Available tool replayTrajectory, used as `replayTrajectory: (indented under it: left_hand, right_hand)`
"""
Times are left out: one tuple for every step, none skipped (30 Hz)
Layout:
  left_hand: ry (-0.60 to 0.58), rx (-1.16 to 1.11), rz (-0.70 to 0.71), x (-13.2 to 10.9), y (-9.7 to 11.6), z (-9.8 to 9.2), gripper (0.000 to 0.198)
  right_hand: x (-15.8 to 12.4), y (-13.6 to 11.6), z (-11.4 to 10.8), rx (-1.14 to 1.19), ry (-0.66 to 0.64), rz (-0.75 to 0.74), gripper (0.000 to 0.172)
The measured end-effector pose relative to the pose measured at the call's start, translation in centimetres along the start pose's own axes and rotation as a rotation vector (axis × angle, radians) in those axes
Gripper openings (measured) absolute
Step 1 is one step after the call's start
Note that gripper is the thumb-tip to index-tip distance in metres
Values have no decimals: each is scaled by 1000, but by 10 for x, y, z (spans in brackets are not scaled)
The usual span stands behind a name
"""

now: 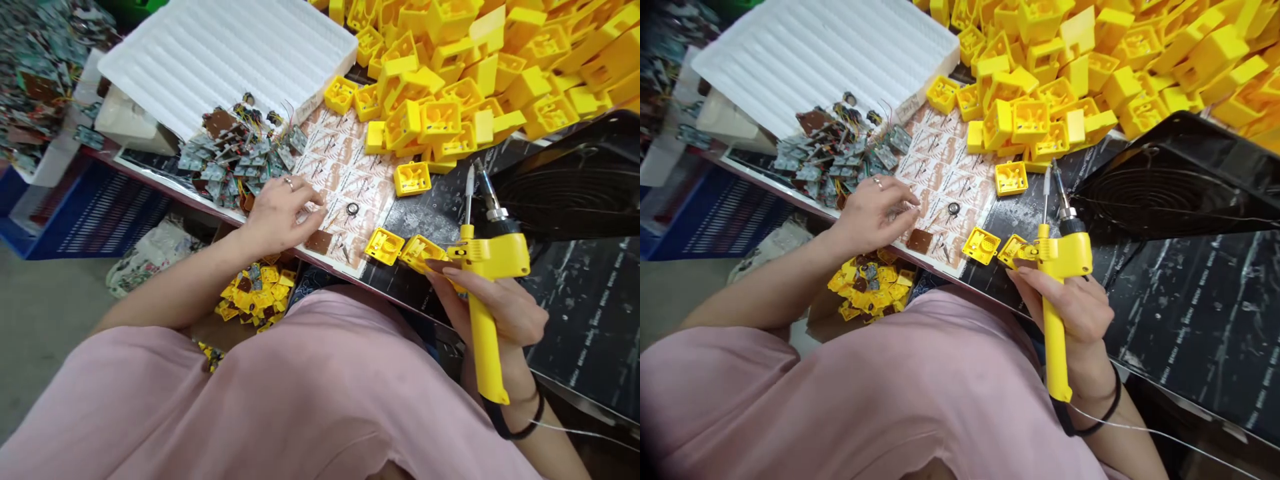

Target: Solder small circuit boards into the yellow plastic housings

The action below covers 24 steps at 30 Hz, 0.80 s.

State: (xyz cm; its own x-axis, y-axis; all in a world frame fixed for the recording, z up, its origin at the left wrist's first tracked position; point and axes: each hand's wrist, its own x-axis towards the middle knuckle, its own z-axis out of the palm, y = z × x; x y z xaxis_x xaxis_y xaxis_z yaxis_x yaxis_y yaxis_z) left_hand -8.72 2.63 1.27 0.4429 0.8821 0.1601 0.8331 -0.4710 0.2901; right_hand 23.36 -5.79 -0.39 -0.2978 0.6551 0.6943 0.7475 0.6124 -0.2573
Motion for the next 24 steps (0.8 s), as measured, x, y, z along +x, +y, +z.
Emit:
replayTrajectory:
  left_hand:
    - [-24, 75, -43, 4, 5, 3, 42]
    - [-66, 138, -68, 8, 10, 6, 45]
    - [-118, 179, -84, 11, 15, 9, 44]
    - [-175, 190, -88, 13, 19, 11, 40]
    - [-231, 175, -85, 14, 21, 13, 35]
    - [-277, 132, -79, 15, 23, 14, 30]
    - [-310, 62, -74, 15, 24, 13, 27]
    - [-328, -34, -74, 14, 24, 12, 26]
    - [-330, -150, -84, 13, 23, 11, 25]
    - [-312, -276, -103, 11, 23, 10, 25]
    - [-280, -399, -123, 10, 23, 9, 25]
    - [-244, -504, -140, 9, 24, 9, 24]
    - [-206, -579, -151, 8, 26, 9, 22]
    - [-166, -622, -155, 8, 28, 10, 20]
    - [-129, -640, -152, 7, 30, 11, 18]
    - [-102, -641, -145, 7, 32, 11, 17]
    - [-85, -634, -138, 8, 33, 10, 18]
    - [-78, -622, -129, 8, 33, 9, 20]
    - [-77, -604, -116, 9, 33, 6, 22]
    - [-77, -576, -98, 10, 31, 4, 24]
    - [-77, -542, -75, 11, 29, 1, 26]
    - [-72, -504, -42, 12, 27, -2, 26]
    - [-66, -465, 0, 13, 25, -3, 26]
    - [-62, -427, 46, 15, 23, -3, 25]
  right_hand:
    - [0, 1, 0, 8, 15, -12, 40]
    - [-1, 2, 0, 12, 19, -19, 38]
    - [-1, 3, -1, 19, 19, -26, 36]
    - [-1, 4, -1, 24, 20, -31, 34]
    - [-2, 5, -2, 25, 21, -34, 32]
    - [-2, 6, -4, 24, 22, -39, 32]
    - [-3, 7, -5, 28, 26, -42, 32]
    - [-3, 7, -5, 35, 29, -43, 32]
    - [-3, 7, -5, 44, 27, -40, 33]
    - [-3, 7, -5, 48, 25, -36, 33]
    - [-2, 6, -4, 51, 14, -30, 34]
    - [-1, 4, -2, 54, -7, -16, 35]
    - [0, 2, 0, 59, -35, 6, 38]
    - [2, -1, 2, 73, -65, 32, 41]
    - [4, -3, 3, 97, -97, 55, 44]
    - [7, -6, 4, 116, -126, 74, 45]
    - [10, -8, 4, 124, -135, 76, 43]
    - [13, -10, 3, 118, -125, 63, 40]
    - [15, -11, 2, 104, -102, 40, 37]
    - [17, -11, -1, 90, -75, 18, 33]
    - [18, -11, -5, 87, -55, 1, 30]
    - [17, -10, -9, 95, -46, -12, 28]
    - [15, -9, -14, 109, -58, -11, 28]
    - [12, -8, -19, 116, -71, -4, 31]
